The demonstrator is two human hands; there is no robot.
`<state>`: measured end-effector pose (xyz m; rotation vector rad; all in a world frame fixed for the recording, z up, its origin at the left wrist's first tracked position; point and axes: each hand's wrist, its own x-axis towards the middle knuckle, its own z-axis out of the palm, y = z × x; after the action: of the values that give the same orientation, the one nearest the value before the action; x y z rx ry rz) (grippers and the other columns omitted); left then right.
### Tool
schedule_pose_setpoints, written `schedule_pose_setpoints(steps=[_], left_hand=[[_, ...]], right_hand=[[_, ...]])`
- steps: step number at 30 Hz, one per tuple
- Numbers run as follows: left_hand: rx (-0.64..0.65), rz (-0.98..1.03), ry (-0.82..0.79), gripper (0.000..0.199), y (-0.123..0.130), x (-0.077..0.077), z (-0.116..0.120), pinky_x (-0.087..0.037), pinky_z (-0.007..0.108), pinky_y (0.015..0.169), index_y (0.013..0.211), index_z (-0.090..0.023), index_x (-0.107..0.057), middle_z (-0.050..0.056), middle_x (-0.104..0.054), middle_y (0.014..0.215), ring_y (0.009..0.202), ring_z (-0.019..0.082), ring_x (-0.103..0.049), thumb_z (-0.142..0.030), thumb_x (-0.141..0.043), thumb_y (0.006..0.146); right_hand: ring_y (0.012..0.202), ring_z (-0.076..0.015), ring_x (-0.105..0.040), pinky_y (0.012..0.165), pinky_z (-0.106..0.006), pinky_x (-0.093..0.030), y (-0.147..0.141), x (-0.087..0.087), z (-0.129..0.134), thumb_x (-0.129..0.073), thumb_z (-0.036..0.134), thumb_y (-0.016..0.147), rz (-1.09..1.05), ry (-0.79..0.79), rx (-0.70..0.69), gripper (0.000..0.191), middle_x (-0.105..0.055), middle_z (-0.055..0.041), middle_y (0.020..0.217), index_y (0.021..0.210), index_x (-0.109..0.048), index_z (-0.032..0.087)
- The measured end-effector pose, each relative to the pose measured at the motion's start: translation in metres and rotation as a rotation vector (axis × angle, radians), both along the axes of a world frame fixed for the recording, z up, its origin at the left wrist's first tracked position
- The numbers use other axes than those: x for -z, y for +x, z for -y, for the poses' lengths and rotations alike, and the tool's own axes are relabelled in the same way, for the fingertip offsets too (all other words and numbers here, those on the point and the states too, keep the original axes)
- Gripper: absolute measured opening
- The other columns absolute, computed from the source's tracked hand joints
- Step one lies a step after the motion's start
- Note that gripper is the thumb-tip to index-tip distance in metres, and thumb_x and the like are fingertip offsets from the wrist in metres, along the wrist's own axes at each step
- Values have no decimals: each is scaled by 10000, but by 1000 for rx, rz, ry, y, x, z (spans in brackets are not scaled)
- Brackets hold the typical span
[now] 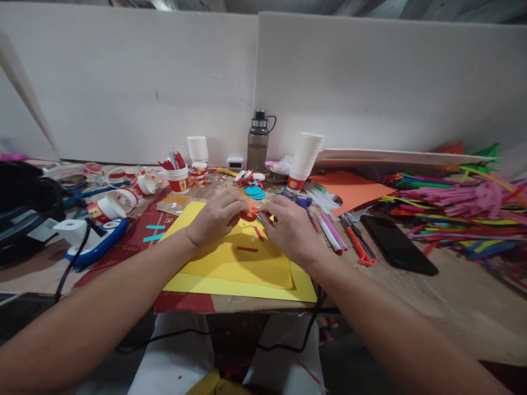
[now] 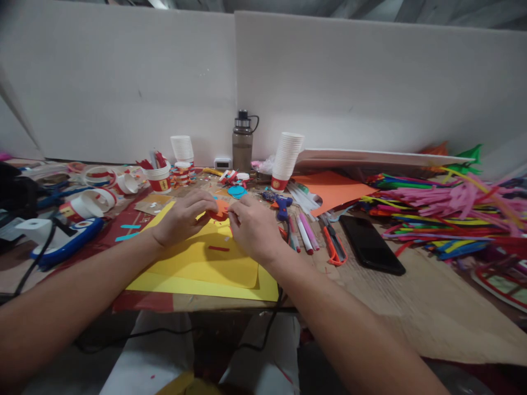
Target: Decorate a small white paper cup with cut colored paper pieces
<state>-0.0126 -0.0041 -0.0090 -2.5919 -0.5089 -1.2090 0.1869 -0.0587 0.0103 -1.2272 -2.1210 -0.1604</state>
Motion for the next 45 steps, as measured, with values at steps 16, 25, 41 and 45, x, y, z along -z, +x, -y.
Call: schedule_pose_setpoints(steps=[16, 25, 41, 45], left_hand=[[15, 13, 20, 279, 2, 0, 0, -505, 332, 801, 1009, -177, -584, 71, -642, 924, 894, 186, -579, -3, -514, 802], [74, 77, -47, 344, 1, 2, -1, -503, 317, 816, 1033, -209, -645, 60, -656, 967, 937, 174, -601, 3, -532, 787], [277, 858, -1420, 254, 25, 6, 6, -439, 234, 701, 789, -141, -644, -3, -656, 763, 718, 107, -580, -145, -784, 577], [325, 878, -1490, 289, 29, 1, 12, -432, 229, 687, 803, -137, -636, 3, -659, 779, 724, 106, -584, -123, -792, 561]], right_hand=[[821, -187, -578, 691, -293, -447, -3, 6, -1, -521, 156, 889, 137, 102, -70, 176, -646, -79, 892, 926, -693, 165], [952, -218, -588, 815, -353, -498, -2, 7, -1, -561, 135, 842, 46, 57, -119, 253, -633, -90, 1014, 1074, -641, 197], [1016, -233, -576, 811, -385, -506, 6, 4, -17, -714, 363, 733, -446, -348, -3, 535, -587, -96, 1127, 1201, -509, 205], [803, -170, -606, 710, -323, -503, 1, 3, -19, -710, 318, 721, -591, -493, -26, 543, -633, -58, 984, 1199, -495, 175]])
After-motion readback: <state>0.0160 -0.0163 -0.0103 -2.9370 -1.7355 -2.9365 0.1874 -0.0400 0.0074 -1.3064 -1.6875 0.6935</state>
